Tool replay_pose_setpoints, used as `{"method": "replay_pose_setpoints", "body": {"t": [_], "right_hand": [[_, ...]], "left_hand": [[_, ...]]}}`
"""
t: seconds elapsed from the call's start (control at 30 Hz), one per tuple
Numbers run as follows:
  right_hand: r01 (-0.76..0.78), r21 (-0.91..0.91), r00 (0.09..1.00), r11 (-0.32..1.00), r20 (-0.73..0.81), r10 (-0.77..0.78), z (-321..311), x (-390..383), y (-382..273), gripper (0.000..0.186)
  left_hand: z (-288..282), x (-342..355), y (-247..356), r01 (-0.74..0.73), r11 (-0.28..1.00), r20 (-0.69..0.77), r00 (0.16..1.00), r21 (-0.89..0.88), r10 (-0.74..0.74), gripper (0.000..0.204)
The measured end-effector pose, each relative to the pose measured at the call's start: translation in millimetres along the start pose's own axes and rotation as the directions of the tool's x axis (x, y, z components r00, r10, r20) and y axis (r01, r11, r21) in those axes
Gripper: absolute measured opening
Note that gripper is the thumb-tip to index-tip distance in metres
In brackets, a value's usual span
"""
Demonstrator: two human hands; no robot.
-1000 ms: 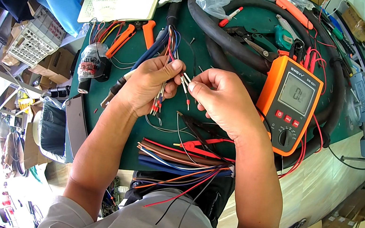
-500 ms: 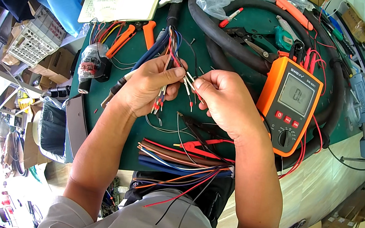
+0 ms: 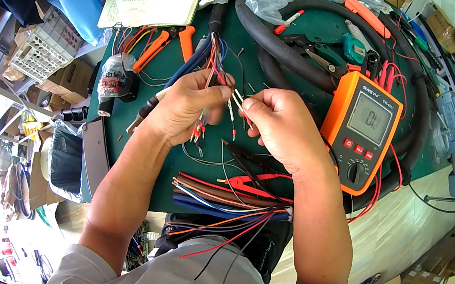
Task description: The person sorts and organizes a large bundle of color-coded wires by hand on a workbench, checking them against notes in a notebook and eventually handling a small plastic bag.
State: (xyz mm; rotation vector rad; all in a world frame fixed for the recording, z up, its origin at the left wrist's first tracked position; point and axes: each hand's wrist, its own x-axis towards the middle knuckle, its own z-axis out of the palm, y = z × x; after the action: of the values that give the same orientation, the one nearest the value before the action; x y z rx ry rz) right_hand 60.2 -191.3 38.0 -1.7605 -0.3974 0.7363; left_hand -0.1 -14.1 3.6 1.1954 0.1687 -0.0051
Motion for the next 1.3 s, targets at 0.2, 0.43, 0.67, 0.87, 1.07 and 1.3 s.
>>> {"method": "replay_pose_setpoints", "body": {"t": [0.2,0.43,0.67,0.87,1.07,1.3], "right_hand": [[-0.014,0.027,1.000,1.000,-0.011,0.014,0.6,0.6,0.2,0.022],[0.008,0.051,0.999,0.999,-0.035,-0.006,1.8,1.1,1.0,0.022],[0.019,0.122,0.993,0.992,-0.117,-0.005,1.8,1.2,-0.4,0.022],[0.002,0.113,0.996,0.994,-0.091,0.009,2.0,0.5,-2.7,0.021],[0.016,0.112,0.995,0.994,-0.096,-0.005,0.9,1.3,-1.0,0.021],[0.022,0.139,0.994,0.990,-0.108,-0.007,0.7,1.8,-0.2,0.019]], "left_hand": [[0.1,0.6,-0.3,-0.004,1.000,0.002,1.000,0.000,0.004,0.024],[0.7,1.0,0.0,-0.001,1.000,0.007,1.000,0.022,0.001,0.026],[2.4,-0.2,1.2,-0.020,0.999,-0.020,1.000,0.036,0.021,0.027],[3.5,-0.6,1.8,-0.018,0.999,-0.042,0.999,-0.026,0.017,0.023],[3.4,0.5,1.9,0.034,0.991,-0.056,0.998,-0.127,-0.041,0.024],[1.5,3.6,-4.5,0.073,0.990,-0.082,0.993,-0.118,-0.083,0.024]]}}
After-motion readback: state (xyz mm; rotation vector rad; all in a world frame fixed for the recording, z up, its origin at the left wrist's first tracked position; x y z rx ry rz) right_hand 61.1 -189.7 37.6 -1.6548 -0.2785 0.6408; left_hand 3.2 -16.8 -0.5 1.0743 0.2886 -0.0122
